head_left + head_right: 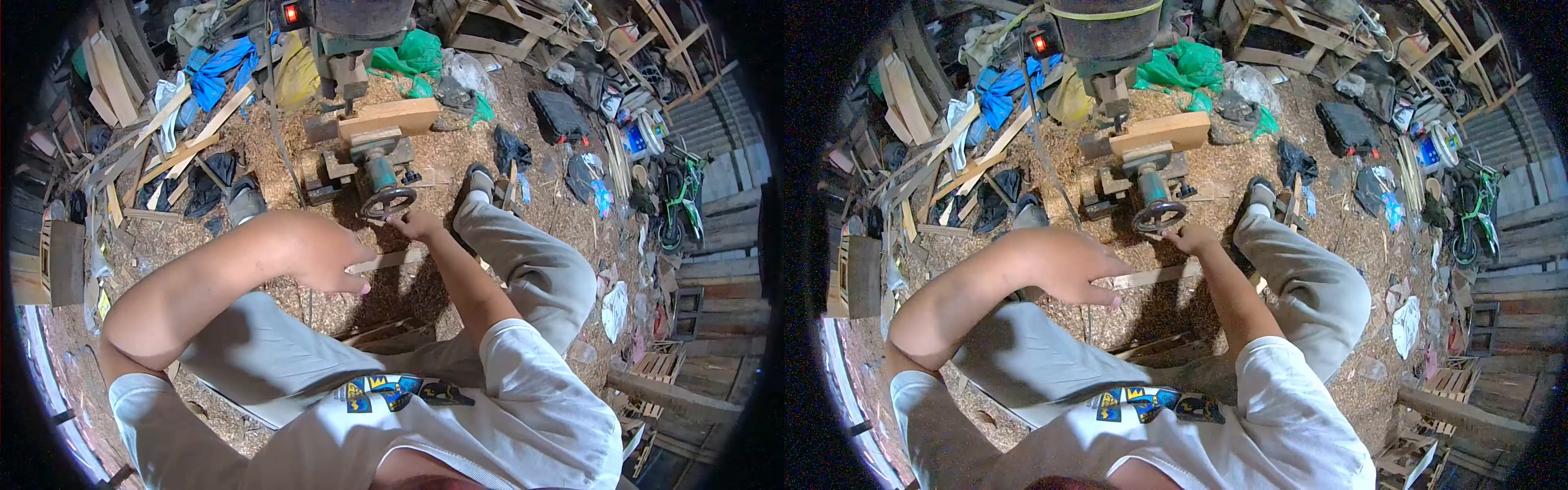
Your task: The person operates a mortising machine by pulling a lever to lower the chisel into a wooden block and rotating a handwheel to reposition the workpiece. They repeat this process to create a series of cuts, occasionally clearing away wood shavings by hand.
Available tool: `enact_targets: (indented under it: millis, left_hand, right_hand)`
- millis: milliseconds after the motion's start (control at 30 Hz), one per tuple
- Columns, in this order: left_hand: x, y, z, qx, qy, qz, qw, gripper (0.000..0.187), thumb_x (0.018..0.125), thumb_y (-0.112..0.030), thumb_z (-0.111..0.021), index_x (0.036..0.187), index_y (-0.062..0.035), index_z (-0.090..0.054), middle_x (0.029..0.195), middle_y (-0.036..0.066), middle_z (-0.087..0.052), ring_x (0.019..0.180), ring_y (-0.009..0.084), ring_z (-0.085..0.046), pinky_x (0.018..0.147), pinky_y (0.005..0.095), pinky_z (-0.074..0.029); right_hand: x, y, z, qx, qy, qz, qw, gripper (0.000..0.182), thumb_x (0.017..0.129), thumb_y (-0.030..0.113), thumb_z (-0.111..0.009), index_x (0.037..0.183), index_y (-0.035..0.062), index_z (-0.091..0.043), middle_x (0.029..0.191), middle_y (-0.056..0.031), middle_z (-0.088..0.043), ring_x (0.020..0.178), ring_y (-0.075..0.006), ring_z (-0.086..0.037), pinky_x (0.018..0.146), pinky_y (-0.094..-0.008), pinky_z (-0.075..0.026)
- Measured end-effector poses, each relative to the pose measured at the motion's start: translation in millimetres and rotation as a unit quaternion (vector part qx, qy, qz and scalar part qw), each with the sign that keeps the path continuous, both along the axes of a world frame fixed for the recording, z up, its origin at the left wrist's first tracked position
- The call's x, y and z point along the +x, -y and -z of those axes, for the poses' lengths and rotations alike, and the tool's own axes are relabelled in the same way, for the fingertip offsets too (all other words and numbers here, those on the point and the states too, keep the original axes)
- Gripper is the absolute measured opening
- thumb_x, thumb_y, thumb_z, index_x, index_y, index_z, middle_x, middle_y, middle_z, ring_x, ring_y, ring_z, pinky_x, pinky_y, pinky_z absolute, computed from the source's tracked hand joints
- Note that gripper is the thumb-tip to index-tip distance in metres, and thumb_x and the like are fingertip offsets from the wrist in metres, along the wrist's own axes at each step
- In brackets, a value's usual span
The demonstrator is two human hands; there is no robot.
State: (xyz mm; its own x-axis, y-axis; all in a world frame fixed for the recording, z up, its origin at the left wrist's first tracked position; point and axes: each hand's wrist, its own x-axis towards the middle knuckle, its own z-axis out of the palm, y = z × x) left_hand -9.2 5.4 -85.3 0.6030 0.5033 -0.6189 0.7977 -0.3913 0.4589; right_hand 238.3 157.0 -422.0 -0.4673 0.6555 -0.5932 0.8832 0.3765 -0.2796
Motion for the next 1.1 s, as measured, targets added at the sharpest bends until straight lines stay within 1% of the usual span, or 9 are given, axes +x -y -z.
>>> enact_targets:
  millis: [200,533,600,633,733,767,800,867,1100]
  left_hand:
    - [1.0,4.7,-6.7,-0.021,-0.029,-0.003,0.999,0.062,0.105,-0.053,-0.058,0.15,-0.0113,-0.059,0.132,0.024,-0.07,0.12,0.0456,-0.067,0.103,0.0537,-0.054]
    - [3.4,9.2,-17.0,0.0,-0.027,0.01,1.0,0.065,0.105,-0.056,-0.056,0.154,-0.0121,-0.056,0.133,0.026,-0.069,0.121,0.0472,-0.067,0.104,0.0535,-0.054]
    - [4.3,11.4,-17.6,0.001,-0.015,0.013,1.0,0.067,0.106,-0.057,-0.055,0.155,-0.0121,-0.054,0.134,0.026,-0.069,0.121,0.0467,-0.067,0.105,0.053,-0.053]
    - [4.1,12.7,-18.1,0.003,-0.013,0.015,1.0,0.067,0.106,-0.057,-0.055,0.155,-0.0121,-0.054,0.134,0.026,-0.069,0.121,0.0467,-0.067,0.105,0.053,-0.053]
    - [-1.3,15.1,-22.7,0.003,-0.002,0.005,1.0,0.069,0.105,-0.058,-0.054,0.157,-0.0118,-0.053,0.136,0.026,-0.069,0.123,0.0463,-0.066,0.106,0.0524,-0.053]
    - [-1.7,14.9,-23.7,0.0,-0.008,-0.005,1.0,0.071,0.106,-0.059,-0.054,0.158,-0.011,-0.051,0.137,0.026,-0.068,0.125,0.0461,-0.065,0.108,0.0517,-0.052]
    - [-2.7,15.1,-24.0,-0.003,-0.014,-0.015,1.0,0.073,0.106,-0.06,-0.054,0.159,-0.0103,-0.05,0.139,0.027,-0.067,0.128,0.0459,-0.064,0.109,0.0511,-0.052]
    - [-7.6,15.4,-18.7,-0.003,-0.008,-0.013,1.0,0.075,0.106,-0.061,-0.053,0.16,-0.0093,-0.05,0.141,0.027,-0.066,0.13,0.0457,-0.063,0.111,0.0503,-0.05]
    - [-13.7,20.7,-13.2,0.001,0.003,-0.014,1.0,0.078,0.106,-0.063,-0.053,0.161,-0.0081,-0.049,0.148,0.027,-0.062,0.137,0.0447,-0.059,0.116,0.0485,-0.047]
  right_hand:
    - [-7.5,5.8,-13.9,0.055,0.022,-0.003,0.998,0.098,0.095,0.088,-0.042,0.107,-0.0001,-0.082,0.111,-0.0276,-0.078,0.111,-0.0436,-0.074,0.098,-0.0506,-0.058]
    - [-24.8,26.9,-50.4,0.111,0.066,0.011,0.992,0.088,0.098,0.084,-0.043,0.107,0.0059,-0.083,0.112,-0.0202,-0.08,0.109,-0.0401,-0.076,0.095,-0.0489,-0.06]
    - [-25.1,31.9,-56.0,0.123,0.075,0.014,0.989,0.084,0.098,0.082,-0.046,0.107,0.0068,-0.083,0.112,-0.0194,-0.08,0.108,-0.0381,-0.077,0.094,-0.048,-0.061]
    - [-30.3,32.4,-71.3,0.096,0.109,0.008,0.989,0.072,0.101,0.074,-0.052,0.114,0.0107,-0.083,0.116,-0.0169,-0.08,0.111,-0.0379,-0.076,0.095,-0.0494,-0.06]
    - [-9.9,10.9,-44.2,0.07,0.041,-0.003,0.997,0.079,0.097,0.079,-0.054,0.108,0.0063,-0.083,0.112,-0.0218,-0.079,0.106,-0.0396,-0.076,0.092,-0.0494,-0.06]
    - [6.5,0.4,-4.4,0.094,-0.059,0.065,0.992,0.083,0.092,0.079,-0.062,0.093,-0.0012,-0.079,0.088,-0.0245,-0.077,0.087,-0.0443,-0.076,0.08,-0.0512,-0.058]
    - [15.8,-1.5,-4.0,0.094,-0.059,0.064,0.992,0.083,0.092,0.079,-0.062,0.093,-0.0012,-0.079,0.088,-0.0245,-0.077,0.087,-0.0443,-0.076,0.08,-0.0512,-0.058]
    - [24.8,3.9,-17.8,-0.024,-0.077,0.121,0.989,0.084,0.092,0.08,-0.063,0.091,-0.0028,-0.078,0.086,-0.0263,-0.076,0.085,-0.044,-0.075,0.08,-0.0507,-0.058]
    - [10.1,20.9,-39.2,0.082,-0.025,0.103,0.991,0.077,0.093,0.075,-0.063,0.099,0.0002,-0.081,0.102,-0.0271,-0.078,0.101,-0.0441,-0.075,0.09,-0.0519,-0.058]
